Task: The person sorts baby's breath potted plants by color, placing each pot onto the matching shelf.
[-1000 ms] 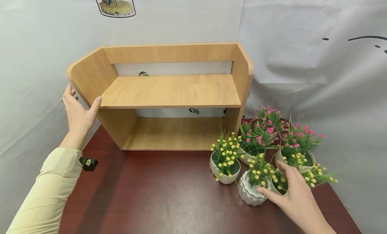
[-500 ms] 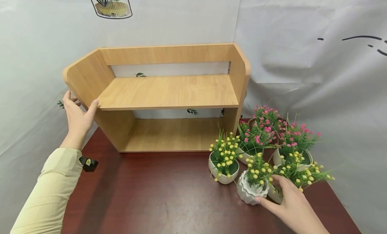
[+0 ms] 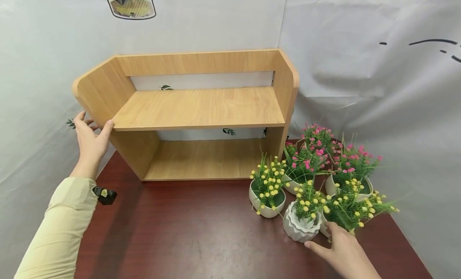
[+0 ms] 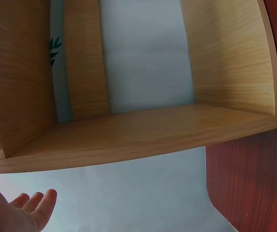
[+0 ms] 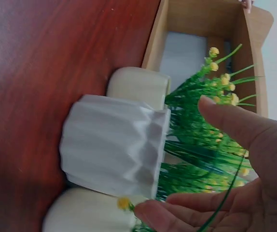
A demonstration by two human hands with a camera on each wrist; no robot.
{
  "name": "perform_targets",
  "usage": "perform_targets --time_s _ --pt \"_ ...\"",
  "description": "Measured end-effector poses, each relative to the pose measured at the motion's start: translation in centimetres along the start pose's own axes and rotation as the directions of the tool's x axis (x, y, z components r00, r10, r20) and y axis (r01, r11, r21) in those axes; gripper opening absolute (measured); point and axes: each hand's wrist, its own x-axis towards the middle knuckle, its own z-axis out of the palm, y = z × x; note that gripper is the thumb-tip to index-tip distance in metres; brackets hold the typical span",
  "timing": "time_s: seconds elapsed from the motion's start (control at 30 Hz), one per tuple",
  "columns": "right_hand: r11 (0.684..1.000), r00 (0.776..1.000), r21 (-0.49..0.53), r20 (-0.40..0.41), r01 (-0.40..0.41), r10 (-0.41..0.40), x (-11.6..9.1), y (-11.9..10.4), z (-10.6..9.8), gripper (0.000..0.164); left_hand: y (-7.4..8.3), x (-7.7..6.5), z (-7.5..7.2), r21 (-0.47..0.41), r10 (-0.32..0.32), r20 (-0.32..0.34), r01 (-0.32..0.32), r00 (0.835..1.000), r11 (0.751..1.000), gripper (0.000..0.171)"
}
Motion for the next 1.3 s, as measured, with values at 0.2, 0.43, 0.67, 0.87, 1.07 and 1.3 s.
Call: perform_targets --time_s 0.2,0.43,0.67,0.87,1.07,1.3 --pt "1.000 1.000 0.028 -0.028 -0.004 0.005 0.4 0.1 1.0 0.099 0.0 -0.1 0.2 0.009 0.017 0.027 -0.017 0.999 1.000 0.065" --pt "0.997 0.997 0.075 -0.071 -0.011 0.016 1.3 -0.1 2.1 0.104 -0.4 -0.2 0.0 0.049 0.046 0.021 -0.047 0.999 0.998 0.057" --pt "0.997 0.971 0.053 -0.235 0.057 -0.043 2.0 -0.6 3.3 0.098 -0.9 -0.2 -0.2 -0.006 0.030 0.059 -0.029 0.998 1.000 0.056" --pt "0.990 0.933 0.074 -0.349 0.120 -0.087 2.4 -0.8 3.9 0.093 -1.2 -0.2 -0.4 -0.049 0.066 0.058 -0.063 0.996 0.997 0.056" --pt "0.993 0.944 0.081 -0.325 0.082 -0.052 2.6 -1.1 3.5 0.090 -1.4 0.1 -0.7 -0.061 0.083 0.070 -0.078 0.994 0.995 0.055" --pt "0.998 0.955 0.061 -0.296 0.028 -0.008 2.7 -1.3 3.0 0.075 -1.4 0.4 -0.6 -0.058 0.068 0.083 -0.063 0.994 0.996 0.055"
